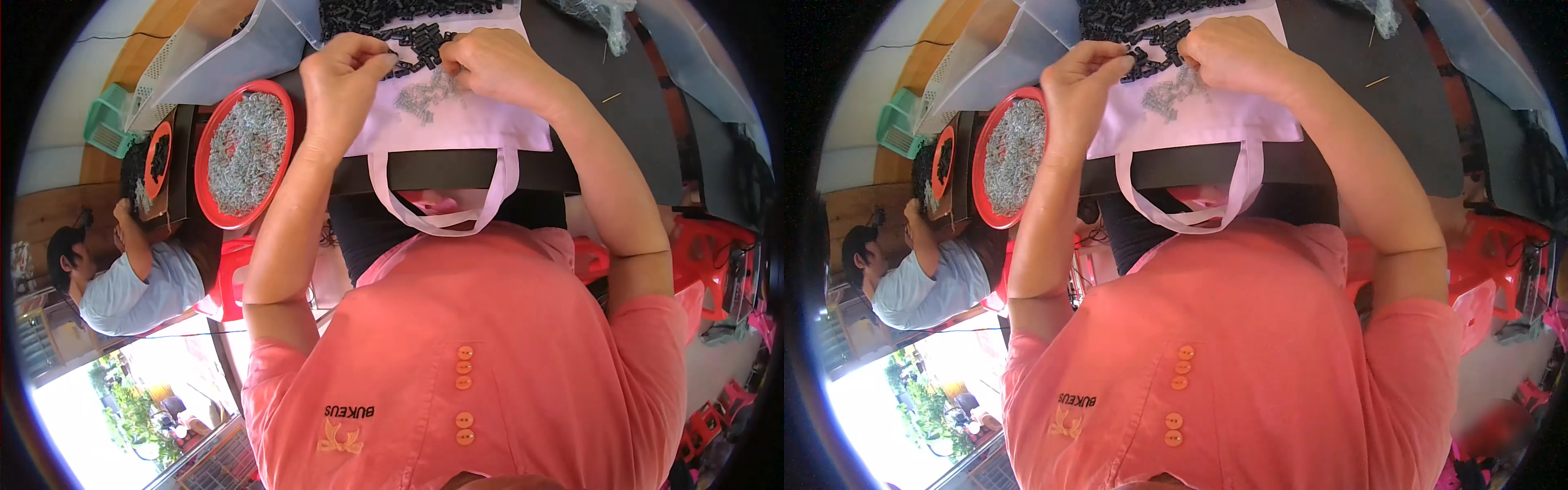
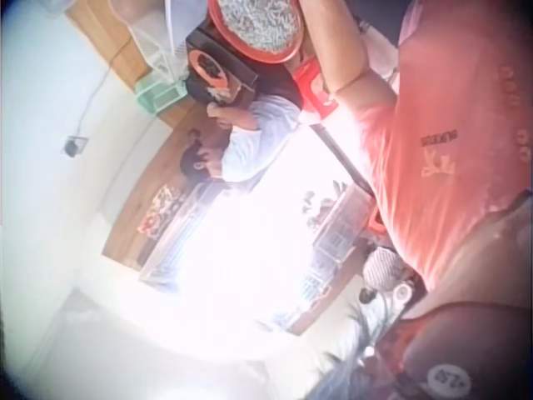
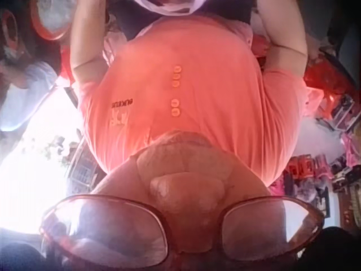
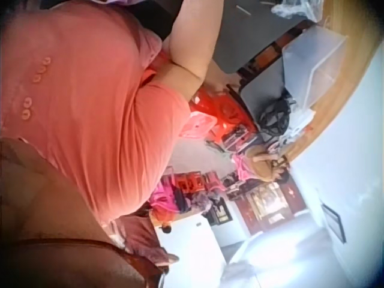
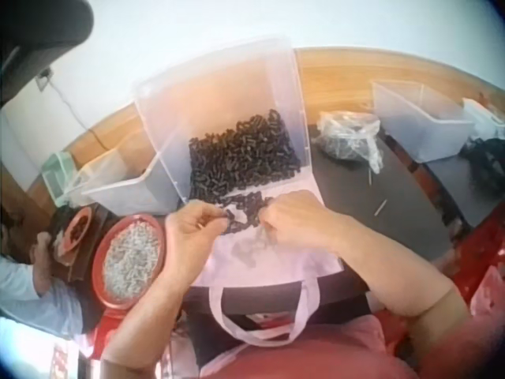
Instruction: The person assembles small components by fitting metal pins into black plastic pieces by hand on a table.
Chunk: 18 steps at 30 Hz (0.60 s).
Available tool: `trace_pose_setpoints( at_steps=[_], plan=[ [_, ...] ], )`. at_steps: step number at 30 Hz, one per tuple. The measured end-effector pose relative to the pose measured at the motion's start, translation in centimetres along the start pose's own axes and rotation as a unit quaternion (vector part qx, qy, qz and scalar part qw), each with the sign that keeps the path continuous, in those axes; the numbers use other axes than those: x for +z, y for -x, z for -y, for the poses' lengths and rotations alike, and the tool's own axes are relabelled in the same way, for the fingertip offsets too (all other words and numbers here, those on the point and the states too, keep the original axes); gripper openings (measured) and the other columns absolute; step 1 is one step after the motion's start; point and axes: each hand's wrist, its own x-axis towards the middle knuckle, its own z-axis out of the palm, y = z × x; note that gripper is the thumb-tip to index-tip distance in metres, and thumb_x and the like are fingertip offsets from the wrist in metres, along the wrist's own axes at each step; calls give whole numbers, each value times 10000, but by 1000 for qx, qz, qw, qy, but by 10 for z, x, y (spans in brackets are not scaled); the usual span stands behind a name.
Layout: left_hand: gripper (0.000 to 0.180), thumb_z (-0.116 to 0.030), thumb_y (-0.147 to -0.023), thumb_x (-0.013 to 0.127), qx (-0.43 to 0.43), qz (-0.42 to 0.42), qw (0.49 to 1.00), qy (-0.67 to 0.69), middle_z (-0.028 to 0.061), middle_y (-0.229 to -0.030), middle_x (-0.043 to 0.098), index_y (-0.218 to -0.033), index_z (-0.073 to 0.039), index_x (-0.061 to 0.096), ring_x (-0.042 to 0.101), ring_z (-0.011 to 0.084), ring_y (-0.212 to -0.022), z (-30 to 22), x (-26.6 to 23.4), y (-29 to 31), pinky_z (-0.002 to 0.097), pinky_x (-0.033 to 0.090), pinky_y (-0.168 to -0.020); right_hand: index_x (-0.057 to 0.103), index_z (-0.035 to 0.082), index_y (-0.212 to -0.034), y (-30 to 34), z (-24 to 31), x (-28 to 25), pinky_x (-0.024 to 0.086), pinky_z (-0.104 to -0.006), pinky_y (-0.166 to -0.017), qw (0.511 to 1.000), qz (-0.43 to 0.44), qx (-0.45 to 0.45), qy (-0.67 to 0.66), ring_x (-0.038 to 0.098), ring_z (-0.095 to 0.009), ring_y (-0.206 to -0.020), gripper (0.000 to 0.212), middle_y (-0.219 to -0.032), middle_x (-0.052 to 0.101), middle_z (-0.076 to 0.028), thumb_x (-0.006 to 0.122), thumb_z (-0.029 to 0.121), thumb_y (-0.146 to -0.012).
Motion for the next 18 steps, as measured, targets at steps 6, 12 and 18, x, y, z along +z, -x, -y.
trace_pose_setpoints(
  at_steps=[6, 12, 18],
  plan=[
    [121, -17, -774, 686, -45, 61, 997, -16, 38, -732, 662, -883, 32, 706, 563, 79, -631, 13, 8, -7, 212, 456, -590, 648, 61, -752, -2, -3, 9, 466, -439, -623, 1000, -19, 5, 16, 632, -337, -747, 88, -727, 645, -137, 597, 79, -681],
    [154, -112, -720, 702, -42, 70, 993, -88, 115, -719, 668, -826, -1, 709, 610, 184, -624, 18, 14, -18, 305, 476, -622, 617, 54, -800, -1, -2, -17, 460, -384, -638, 996, 18, 55, -62, 618, -281, -699, 110, -721, 635, -109, 632, 113, -709],
    [213, -125, -716, 728, 91, 134, 965, -206, 86, -807, 664, -902, -22, 711, 619, 200, -691, 15, 28, -22, 303, 483, -658, 606, 55, -770, 2, -5, -14, 438, -393, -616, 997, 53, 44, -35, 601, -288, -680, 117, -689, 616, -107, 625, 90, -660]
  ],
)
